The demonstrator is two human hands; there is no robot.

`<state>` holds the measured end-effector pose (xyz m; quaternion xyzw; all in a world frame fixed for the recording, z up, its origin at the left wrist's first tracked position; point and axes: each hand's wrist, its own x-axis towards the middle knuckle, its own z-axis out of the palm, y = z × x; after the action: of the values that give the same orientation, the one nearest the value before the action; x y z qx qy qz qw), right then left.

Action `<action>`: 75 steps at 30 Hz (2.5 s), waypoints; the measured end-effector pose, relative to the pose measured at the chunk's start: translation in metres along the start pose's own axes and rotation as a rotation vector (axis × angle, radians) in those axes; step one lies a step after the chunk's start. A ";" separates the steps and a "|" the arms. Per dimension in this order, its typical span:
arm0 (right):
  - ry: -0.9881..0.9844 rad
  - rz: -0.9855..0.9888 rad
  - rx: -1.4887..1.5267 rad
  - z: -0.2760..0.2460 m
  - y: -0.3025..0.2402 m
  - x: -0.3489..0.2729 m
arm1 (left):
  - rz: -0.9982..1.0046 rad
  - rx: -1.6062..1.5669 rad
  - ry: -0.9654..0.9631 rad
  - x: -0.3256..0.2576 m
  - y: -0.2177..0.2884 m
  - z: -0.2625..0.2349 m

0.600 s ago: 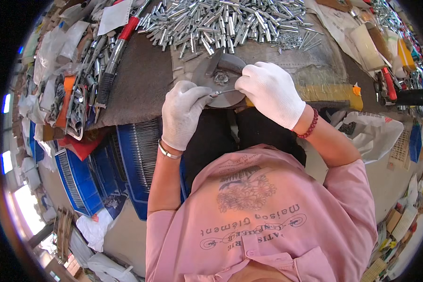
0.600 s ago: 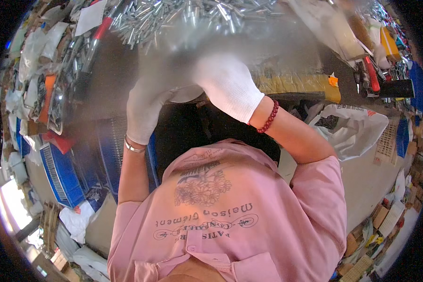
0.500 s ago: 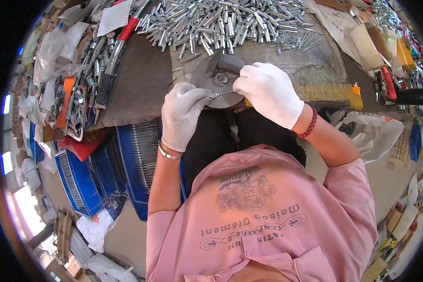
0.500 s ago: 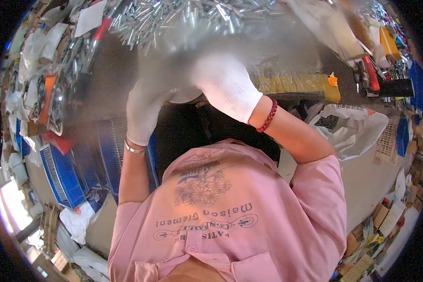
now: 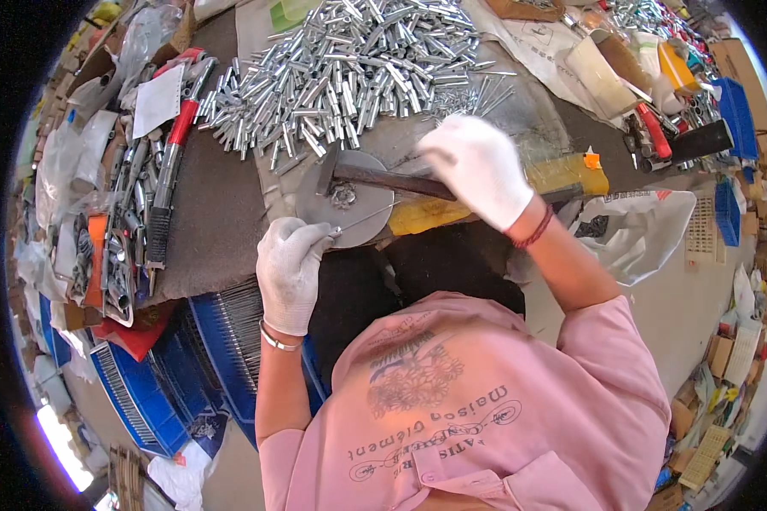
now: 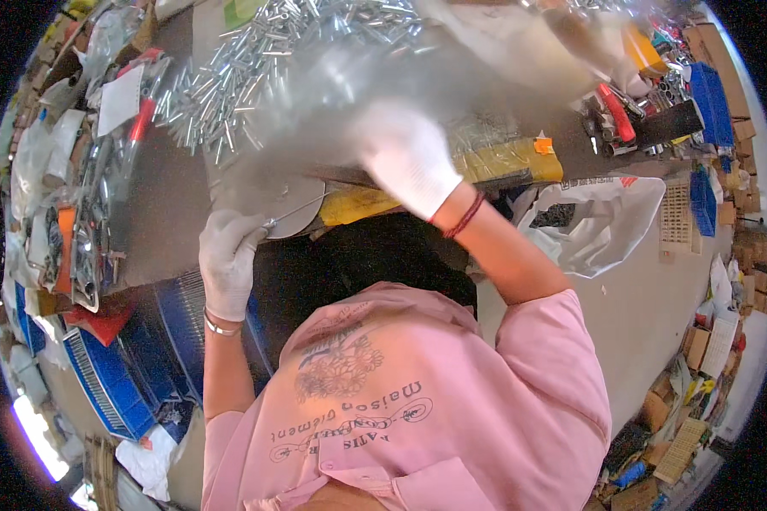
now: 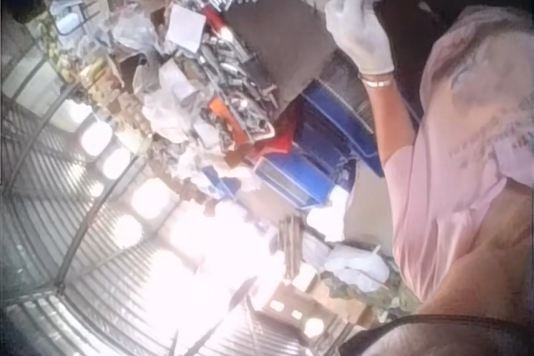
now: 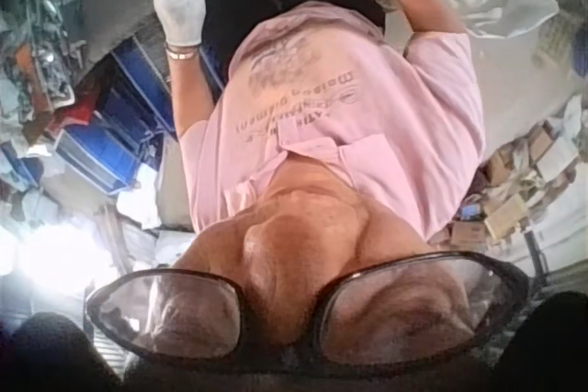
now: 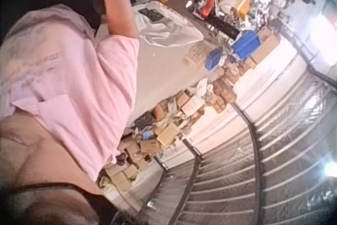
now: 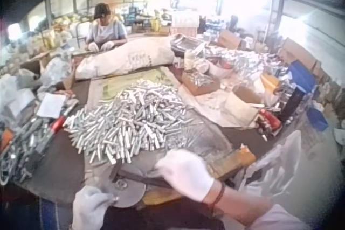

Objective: Assembling small metal pins into a circular base plate on a workbench.

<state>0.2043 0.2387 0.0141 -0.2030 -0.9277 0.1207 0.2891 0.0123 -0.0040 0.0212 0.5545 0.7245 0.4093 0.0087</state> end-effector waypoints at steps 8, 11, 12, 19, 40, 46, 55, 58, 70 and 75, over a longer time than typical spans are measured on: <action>-0.165 -0.058 -0.344 0.001 0.051 0.019 | 0.004 0.025 -0.012 0.001 0.001 -0.001; -0.267 -0.059 -0.417 0.006 0.051 0.025 | 0.007 0.018 -0.005 -0.002 -0.003 0.001; -0.280 -0.070 -0.419 0.008 0.052 0.025 | 0.013 0.006 -0.003 -0.003 -0.004 0.001; -0.215 0.058 -0.058 -0.005 0.009 0.029 | 0.060 0.016 0.009 -0.003 -0.013 0.005; -0.322 -0.284 0.127 0.027 -0.095 0.018 | 0.095 0.046 0.033 -0.011 -0.024 0.011; -0.246 -0.135 -0.051 0.009 -0.050 0.011 | 0.004 0.000 0.034 -0.012 -0.026 0.017; -0.229 0.027 0.240 -0.026 -0.070 -0.009 | 0.017 0.004 0.066 -0.008 -0.019 0.014; -0.290 -0.030 0.147 -0.035 -0.082 -0.017 | 0.001 -0.046 0.060 -0.007 -0.018 0.013; -0.352 -0.125 0.039 -0.027 -0.081 -0.034 | 0.009 -0.040 0.051 -0.009 -0.026 0.016; -0.278 0.033 0.361 -0.009 -0.061 -0.008 | 0.050 -0.028 0.059 -0.006 -0.026 0.013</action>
<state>0.1971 0.1821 0.0385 -0.1448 -0.9185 0.3161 0.1882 0.0001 -0.0026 -0.0052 0.5598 0.7046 0.4359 -0.0150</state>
